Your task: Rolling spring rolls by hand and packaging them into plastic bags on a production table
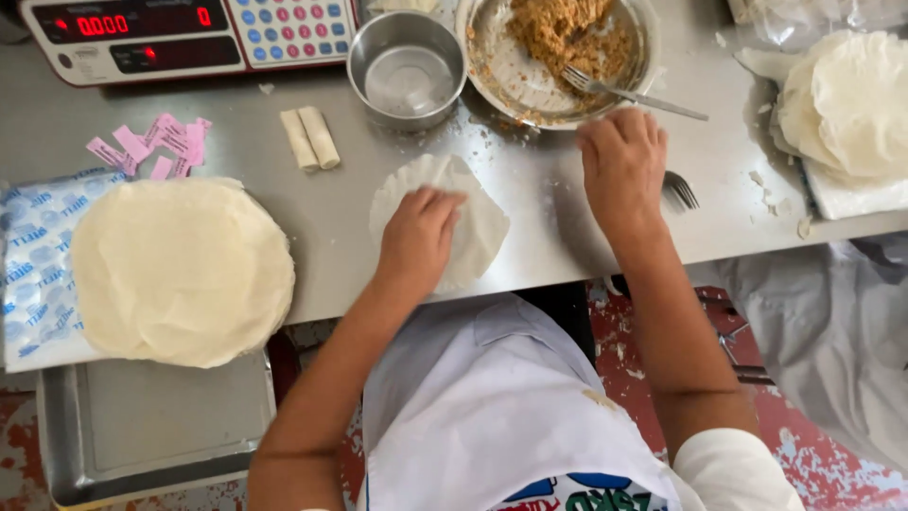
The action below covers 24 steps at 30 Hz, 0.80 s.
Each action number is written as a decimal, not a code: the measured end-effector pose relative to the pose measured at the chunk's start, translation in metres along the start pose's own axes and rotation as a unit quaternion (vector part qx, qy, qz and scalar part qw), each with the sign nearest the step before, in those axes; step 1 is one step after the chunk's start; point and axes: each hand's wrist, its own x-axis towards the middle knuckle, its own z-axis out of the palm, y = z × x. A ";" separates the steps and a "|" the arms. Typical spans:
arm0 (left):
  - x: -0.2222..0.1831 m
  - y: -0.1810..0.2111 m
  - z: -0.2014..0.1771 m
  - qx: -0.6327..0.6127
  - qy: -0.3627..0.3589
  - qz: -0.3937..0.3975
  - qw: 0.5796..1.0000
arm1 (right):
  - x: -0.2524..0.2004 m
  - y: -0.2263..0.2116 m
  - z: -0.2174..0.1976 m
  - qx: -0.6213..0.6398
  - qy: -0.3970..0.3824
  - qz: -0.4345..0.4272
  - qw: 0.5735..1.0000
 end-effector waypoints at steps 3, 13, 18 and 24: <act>0.049 -0.039 0.065 -0.312 -0.052 -0.119 0.941 | 0.010 0.001 -0.002 0.009 0.007 -0.026 1.000; 0.124 0.015 0.044 -0.604 -0.153 -0.399 0.673 | 0.024 0.069 -0.014 -0.093 -0.219 0.106 0.965; 0.119 0.025 0.031 -0.619 -0.140 -0.410 0.655 | 0.007 0.080 -0.004 -0.008 -0.157 0.074 0.985; 0.135 0.039 0.009 -0.560 -0.167 -0.391 0.711 | 0.017 0.059 -0.011 -0.006 -0.173 0.103 0.979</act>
